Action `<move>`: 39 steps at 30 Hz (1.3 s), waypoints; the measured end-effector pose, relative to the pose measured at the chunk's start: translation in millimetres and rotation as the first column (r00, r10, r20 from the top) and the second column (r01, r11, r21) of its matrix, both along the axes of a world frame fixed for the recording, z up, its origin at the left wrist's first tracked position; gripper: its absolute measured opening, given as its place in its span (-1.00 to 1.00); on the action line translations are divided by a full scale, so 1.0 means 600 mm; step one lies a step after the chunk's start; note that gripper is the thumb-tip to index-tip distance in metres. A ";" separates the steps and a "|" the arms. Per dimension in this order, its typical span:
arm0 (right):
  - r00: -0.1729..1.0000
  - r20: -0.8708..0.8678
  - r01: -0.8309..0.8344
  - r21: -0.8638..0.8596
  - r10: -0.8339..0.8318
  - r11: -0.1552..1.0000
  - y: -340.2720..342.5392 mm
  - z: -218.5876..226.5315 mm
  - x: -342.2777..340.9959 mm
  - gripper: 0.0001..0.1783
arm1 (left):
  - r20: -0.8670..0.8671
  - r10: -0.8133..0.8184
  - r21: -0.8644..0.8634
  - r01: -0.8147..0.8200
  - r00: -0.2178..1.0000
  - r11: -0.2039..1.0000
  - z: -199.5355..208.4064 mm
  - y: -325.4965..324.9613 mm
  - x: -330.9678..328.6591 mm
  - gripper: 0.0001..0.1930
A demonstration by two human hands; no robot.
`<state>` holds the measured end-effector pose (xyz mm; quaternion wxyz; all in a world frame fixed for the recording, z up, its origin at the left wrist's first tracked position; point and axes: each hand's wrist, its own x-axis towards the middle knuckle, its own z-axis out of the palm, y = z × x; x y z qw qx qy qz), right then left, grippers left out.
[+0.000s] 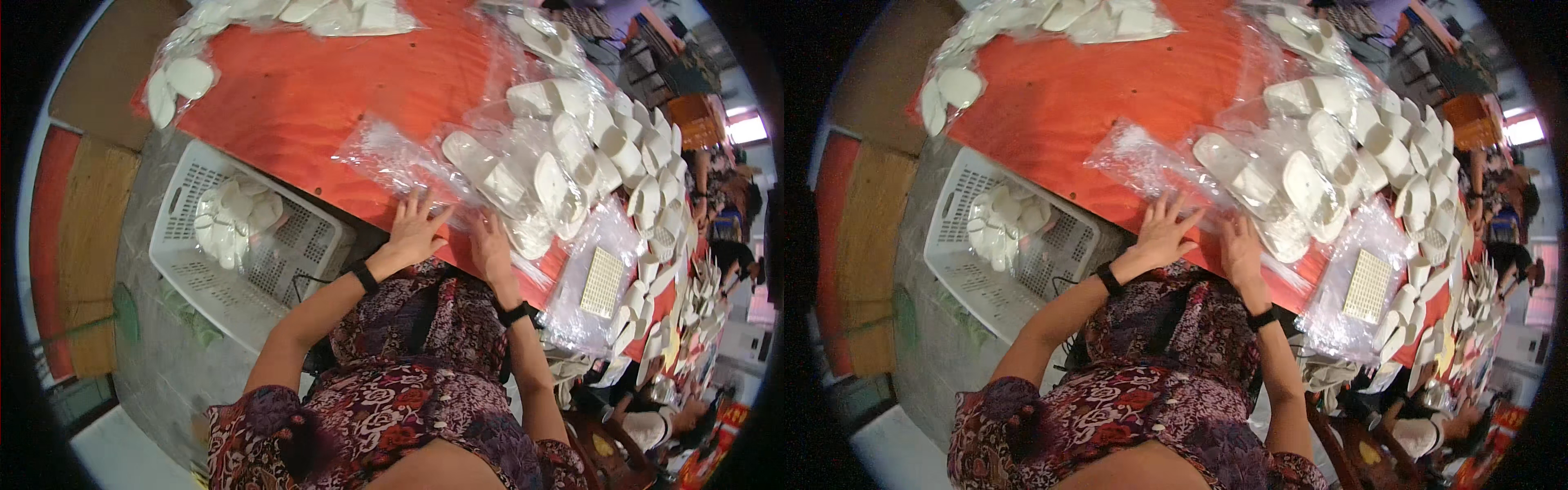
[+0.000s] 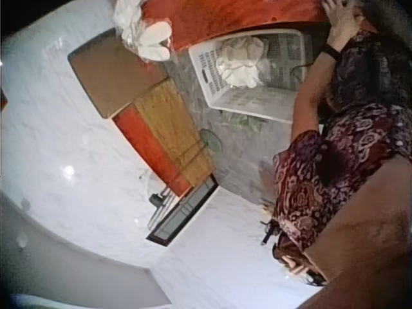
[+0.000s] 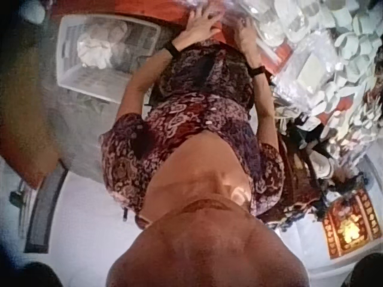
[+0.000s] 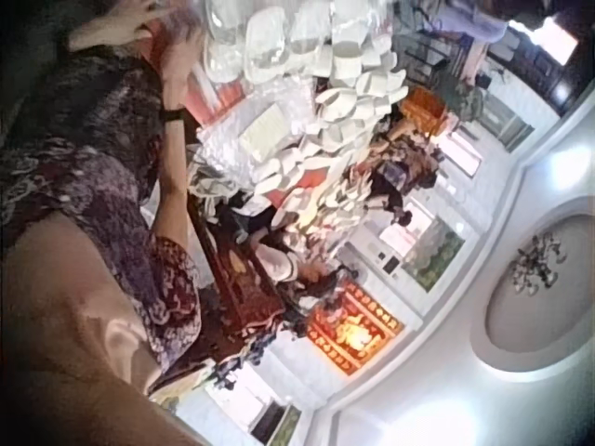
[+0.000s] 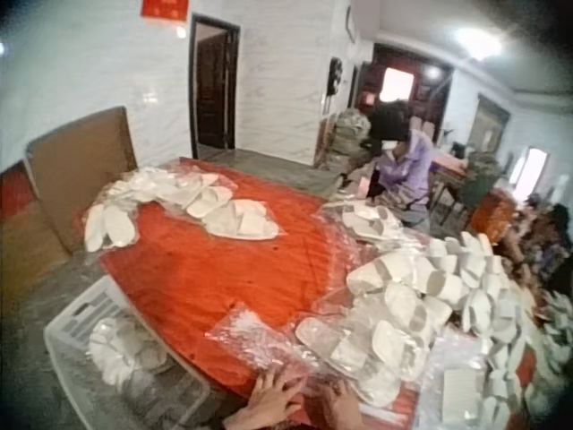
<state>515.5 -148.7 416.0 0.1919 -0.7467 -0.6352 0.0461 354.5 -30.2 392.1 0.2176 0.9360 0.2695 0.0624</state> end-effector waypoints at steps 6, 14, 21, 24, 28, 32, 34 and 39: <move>0.966 -0.250 0.051 -0.048 -0.062 0.998 0.017 0.163 -0.128 -0.61 | 0.276 0.009 0.045 -0.022 0.961 0.999 -0.040 0.006 -0.017 -0.23; 0.835 -0.455 -0.375 -0.056 0.311 0.925 0.152 0.315 -0.267 -0.61 | 0.690 0.099 -0.144 0.003 0.717 0.990 0.003 0.076 -0.079 -0.43; 0.861 -0.250 -0.431 0.105 0.443 0.896 0.391 0.135 -0.296 -0.54 | 0.530 0.770 -0.627 -0.447 0.356 0.638 -0.014 0.208 -0.314 -0.74; 0.880 -0.208 -0.432 0.021 0.427 0.902 0.433 0.025 -0.304 -0.44 | 0.381 0.911 -0.644 -0.662 0.157 0.383 -0.148 0.259 -0.490 -0.72; 0.914 0.075 -0.398 -0.021 0.398 0.917 0.435 -0.060 -0.319 -0.35 | -0.019 0.979 -0.886 -0.451 -0.202 -0.110 -0.279 0.256 -0.644 -0.59; 0.902 0.118 -0.403 -0.115 0.416 0.908 0.434 -0.085 -0.332 -0.33 | -0.439 0.772 -0.858 -0.042 -0.460 -0.513 -0.421 0.202 -0.761 -0.36; 0.893 0.183 -0.387 -0.148 0.410 0.910 0.435 -0.080 -0.324 -0.34 | -0.562 0.671 -0.796 0.095 -0.483 -0.598 -0.480 0.192 -0.765 -0.28; 0.855 0.297 -0.332 -0.316 0.425 0.889 0.443 -0.076 -0.315 -0.33 | -0.236 0.966 -0.771 -0.627 0.110 -0.117 -0.714 0.123 -0.731 -0.13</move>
